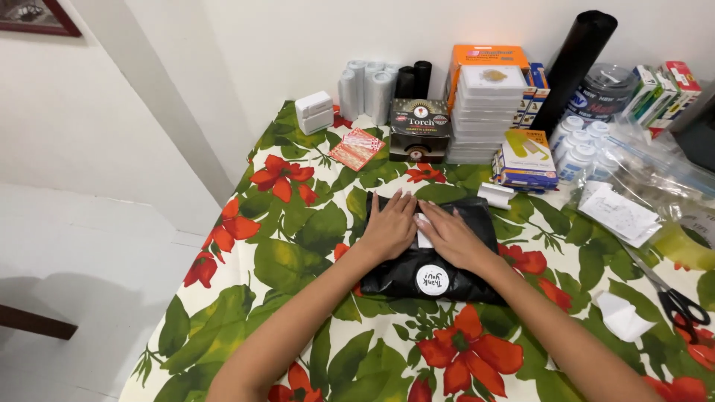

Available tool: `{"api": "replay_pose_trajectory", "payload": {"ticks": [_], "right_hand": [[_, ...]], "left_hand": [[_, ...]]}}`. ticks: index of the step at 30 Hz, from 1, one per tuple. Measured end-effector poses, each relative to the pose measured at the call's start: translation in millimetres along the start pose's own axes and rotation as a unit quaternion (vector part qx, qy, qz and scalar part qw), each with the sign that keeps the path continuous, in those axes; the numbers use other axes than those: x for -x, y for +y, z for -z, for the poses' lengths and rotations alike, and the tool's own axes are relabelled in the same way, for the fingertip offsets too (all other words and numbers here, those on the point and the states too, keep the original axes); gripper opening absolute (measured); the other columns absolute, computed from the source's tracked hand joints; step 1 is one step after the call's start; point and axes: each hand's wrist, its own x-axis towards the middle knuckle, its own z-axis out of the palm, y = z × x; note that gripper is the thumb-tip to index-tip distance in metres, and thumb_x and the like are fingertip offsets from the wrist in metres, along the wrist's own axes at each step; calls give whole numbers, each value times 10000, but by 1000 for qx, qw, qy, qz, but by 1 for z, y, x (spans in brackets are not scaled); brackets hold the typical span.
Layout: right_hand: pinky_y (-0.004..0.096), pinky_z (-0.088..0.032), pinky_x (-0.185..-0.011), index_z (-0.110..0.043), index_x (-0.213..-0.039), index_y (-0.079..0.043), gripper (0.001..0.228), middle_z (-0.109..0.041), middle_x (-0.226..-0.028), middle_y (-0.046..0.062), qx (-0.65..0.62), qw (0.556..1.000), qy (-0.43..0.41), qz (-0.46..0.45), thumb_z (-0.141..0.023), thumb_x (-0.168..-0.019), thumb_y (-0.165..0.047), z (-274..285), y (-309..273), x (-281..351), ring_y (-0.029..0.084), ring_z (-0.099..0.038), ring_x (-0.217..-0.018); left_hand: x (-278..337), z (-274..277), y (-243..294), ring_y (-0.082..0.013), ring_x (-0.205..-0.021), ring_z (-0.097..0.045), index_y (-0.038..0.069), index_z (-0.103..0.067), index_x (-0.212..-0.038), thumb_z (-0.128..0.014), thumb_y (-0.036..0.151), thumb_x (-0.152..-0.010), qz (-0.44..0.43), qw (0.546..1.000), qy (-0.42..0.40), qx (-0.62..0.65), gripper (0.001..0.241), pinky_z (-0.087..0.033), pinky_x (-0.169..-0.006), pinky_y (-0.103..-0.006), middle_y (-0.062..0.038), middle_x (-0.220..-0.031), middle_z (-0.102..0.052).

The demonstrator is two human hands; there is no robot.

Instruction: Packing items into a black poly mailer and applying shipping labels to the exterior.

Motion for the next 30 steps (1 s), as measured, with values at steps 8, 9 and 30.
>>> {"api": "replay_pose_trajectory", "payload": {"ticks": [8,9,30], "right_hand": [[684,-64,-1033,-261,-1427,-83,642,-256,-1480,151,11,998,-50,-43,-276,-951,-513,22,20,23,322,-178,-1387],[683,-52,-1036,-252,-1433,-103,658,-218,-1503,119,20,997,-48,-55,-266,-944,-543,21,28,24,306,-155,-1396],[676,-44,-1050,-306,-1426,-134,582,-440,-1366,158,-85,996,-28,-27,-264,-963,-485,23,-4,5,380,-328,-1299]], "left_hand": [[1,0,-14,-296,-1265,-410,44,-405,-1349,-254,421,-937,56,996,-25,59,579,-196,-1040,-624,-153,-1282,-493],[2,1,-16,-291,-1268,-408,48,-413,-1341,-245,466,-940,72,994,-30,80,603,-210,-1042,-615,-148,-1289,-487],[2,26,-22,-383,-1072,-571,22,-414,-1307,-203,430,-973,-30,985,-14,168,568,-337,-1006,-547,-213,-1093,-625]]}}
